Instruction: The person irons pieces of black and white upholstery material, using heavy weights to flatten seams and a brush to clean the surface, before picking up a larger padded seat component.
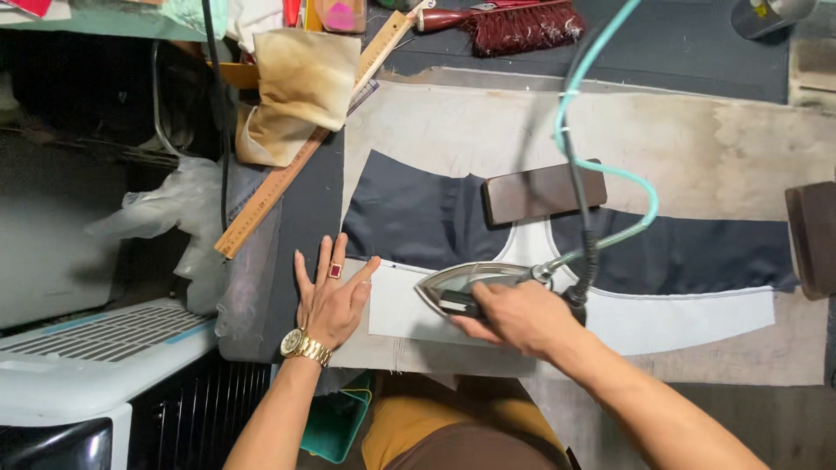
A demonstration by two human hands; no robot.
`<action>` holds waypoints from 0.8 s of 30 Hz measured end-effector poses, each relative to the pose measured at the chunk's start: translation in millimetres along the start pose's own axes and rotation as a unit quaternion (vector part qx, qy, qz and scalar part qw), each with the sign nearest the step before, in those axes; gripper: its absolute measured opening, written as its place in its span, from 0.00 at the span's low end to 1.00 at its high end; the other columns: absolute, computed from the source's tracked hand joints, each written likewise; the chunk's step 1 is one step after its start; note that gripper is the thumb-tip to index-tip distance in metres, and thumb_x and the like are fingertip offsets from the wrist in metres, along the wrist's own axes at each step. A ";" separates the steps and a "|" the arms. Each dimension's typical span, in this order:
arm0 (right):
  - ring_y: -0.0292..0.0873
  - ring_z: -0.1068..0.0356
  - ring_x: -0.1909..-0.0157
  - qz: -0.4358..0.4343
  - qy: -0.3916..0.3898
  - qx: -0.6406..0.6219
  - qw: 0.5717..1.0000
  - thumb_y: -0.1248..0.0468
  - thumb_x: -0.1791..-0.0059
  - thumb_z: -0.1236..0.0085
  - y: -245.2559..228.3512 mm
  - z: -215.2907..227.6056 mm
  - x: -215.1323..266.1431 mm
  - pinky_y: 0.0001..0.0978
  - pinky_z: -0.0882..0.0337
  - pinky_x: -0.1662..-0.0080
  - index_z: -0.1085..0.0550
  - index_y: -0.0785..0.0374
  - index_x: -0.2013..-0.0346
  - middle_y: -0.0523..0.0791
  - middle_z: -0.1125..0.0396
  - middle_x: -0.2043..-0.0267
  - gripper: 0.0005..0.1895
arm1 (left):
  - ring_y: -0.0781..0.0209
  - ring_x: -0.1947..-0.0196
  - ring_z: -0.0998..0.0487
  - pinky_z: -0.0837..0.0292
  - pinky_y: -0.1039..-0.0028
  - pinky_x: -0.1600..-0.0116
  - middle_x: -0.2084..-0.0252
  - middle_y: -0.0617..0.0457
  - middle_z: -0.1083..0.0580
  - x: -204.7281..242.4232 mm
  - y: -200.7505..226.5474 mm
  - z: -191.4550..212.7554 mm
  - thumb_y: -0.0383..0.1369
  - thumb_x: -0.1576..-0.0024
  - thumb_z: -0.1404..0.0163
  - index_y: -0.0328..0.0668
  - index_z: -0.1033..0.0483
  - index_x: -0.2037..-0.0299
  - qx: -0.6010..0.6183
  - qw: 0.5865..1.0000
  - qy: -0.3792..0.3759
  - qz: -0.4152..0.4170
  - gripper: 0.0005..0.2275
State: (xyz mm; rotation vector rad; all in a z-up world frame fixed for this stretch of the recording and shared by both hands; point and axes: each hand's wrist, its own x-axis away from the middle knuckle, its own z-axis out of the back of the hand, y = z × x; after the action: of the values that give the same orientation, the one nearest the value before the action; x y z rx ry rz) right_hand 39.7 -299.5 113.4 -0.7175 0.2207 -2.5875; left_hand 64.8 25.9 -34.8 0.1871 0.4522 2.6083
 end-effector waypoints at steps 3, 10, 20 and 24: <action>0.54 0.21 0.70 -0.014 -0.045 -0.059 0.997 0.38 0.43 0.65 -34.3 13.9 -19.3 0.46 0.22 0.66 0.32 0.55 0.61 0.50 0.27 0.69 0.25 | 0.40 0.22 0.57 0.77 0.30 0.29 0.20 0.45 0.54 -1.1 0.9 0.8 0.48 0.32 0.74 0.76 0.35 0.32 0.000 1.000 -0.004 0.003 0.21; 0.55 0.21 0.70 -0.050 -0.053 -0.099 0.992 0.38 0.42 0.66 -35.3 14.2 -17.3 0.46 0.22 0.68 0.31 0.58 0.59 0.52 0.27 0.70 0.28 | 0.40 0.22 0.57 0.76 0.30 0.29 0.20 0.45 0.53 -2.4 3.2 3.4 0.48 0.32 0.74 0.76 0.34 0.33 0.008 1.000 -0.003 0.009 0.21; 0.59 0.21 0.64 -0.168 -0.035 -0.024 0.985 0.34 0.46 0.62 68.8 7.1 35.9 0.51 0.22 0.58 0.31 0.59 0.63 0.55 0.26 0.69 0.30 | 0.41 0.21 0.58 0.77 0.30 0.29 0.20 0.45 0.52 -0.1 1.8 -0.7 0.49 0.32 0.74 0.76 0.33 0.34 0.011 1.000 0.002 0.012 0.21; 0.56 0.21 0.65 -0.153 -0.032 -0.009 0.988 0.32 0.48 0.60 78.4 0.6 36.6 0.47 0.21 0.57 0.31 0.57 0.64 0.52 0.25 0.70 0.31 | 0.41 0.21 0.58 0.77 0.30 0.29 0.20 0.45 0.53 0.5 1.7 -1.2 0.48 0.32 0.74 0.76 0.34 0.33 0.007 1.000 0.002 0.010 0.21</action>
State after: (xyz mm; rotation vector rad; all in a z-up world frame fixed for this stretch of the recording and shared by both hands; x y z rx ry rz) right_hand 41.2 -386.0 109.6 -0.9014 0.1204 -2.8473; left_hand 63.3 24.5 -35.3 0.1919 0.4736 2.6253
